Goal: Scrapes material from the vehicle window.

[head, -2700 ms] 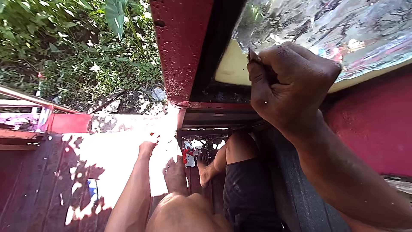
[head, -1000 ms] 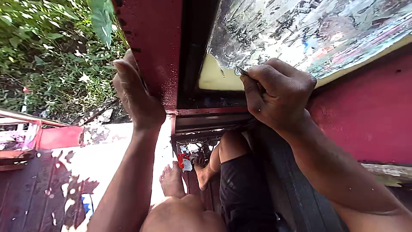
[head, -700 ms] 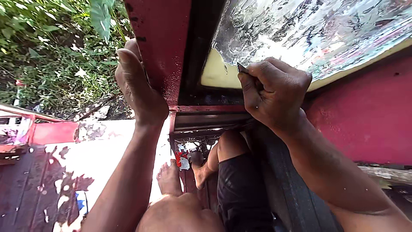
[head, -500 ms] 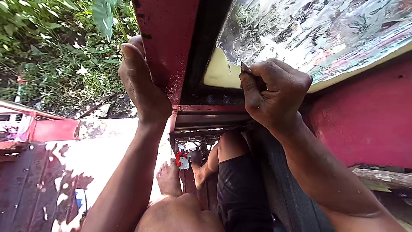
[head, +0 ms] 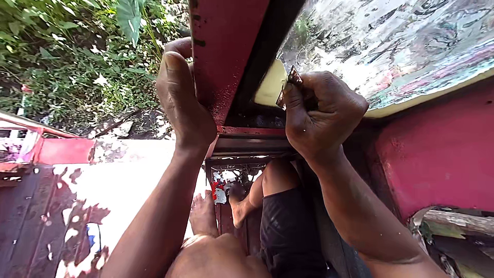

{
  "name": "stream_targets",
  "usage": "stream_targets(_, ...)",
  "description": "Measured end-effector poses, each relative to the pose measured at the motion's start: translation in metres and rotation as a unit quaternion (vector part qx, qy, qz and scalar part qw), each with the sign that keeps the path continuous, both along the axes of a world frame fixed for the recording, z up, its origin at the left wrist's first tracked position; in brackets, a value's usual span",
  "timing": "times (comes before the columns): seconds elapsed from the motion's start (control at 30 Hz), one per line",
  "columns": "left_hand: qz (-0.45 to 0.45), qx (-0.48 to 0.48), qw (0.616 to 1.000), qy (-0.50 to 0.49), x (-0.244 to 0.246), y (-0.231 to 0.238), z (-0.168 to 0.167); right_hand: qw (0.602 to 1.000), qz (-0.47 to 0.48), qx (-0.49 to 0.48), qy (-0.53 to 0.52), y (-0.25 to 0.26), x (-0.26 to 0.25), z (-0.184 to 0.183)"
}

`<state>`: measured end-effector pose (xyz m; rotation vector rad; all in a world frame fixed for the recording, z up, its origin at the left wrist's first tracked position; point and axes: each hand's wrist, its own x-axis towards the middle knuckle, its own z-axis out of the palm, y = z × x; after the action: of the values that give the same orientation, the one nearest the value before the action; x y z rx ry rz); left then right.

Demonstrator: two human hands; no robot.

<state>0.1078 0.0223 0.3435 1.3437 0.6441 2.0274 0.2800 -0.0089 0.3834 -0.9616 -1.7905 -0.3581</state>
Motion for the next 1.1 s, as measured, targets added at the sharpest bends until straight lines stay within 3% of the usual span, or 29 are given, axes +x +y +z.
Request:
stream_targets(0.57, 0.005, 0.002, 1.0, 0.004, 0.0, 0.004, -0.004, 0.994, 0.012, 0.009, 0.108, 0.004, -0.039, 0.001)
stream_targets(0.73, 0.015, 0.009, 0.999, 0.028, -0.003, 0.007, -0.007, 0.993, 0.055, -0.029, 0.096, -0.003, -0.013, -0.004)
stream_targets(0.9, -0.004, 0.005, 1.0, 0.014, -0.003, 0.005, -0.007, 0.996, 0.016, -0.011, 0.083, -0.008, 0.009, -0.023)
stream_targets(1.1, -0.019, 0.004, 1.0, 0.007, -0.003, 0.004, -0.004, 1.0, 0.001, 0.002, 0.029, -0.008, 0.018, -0.011)
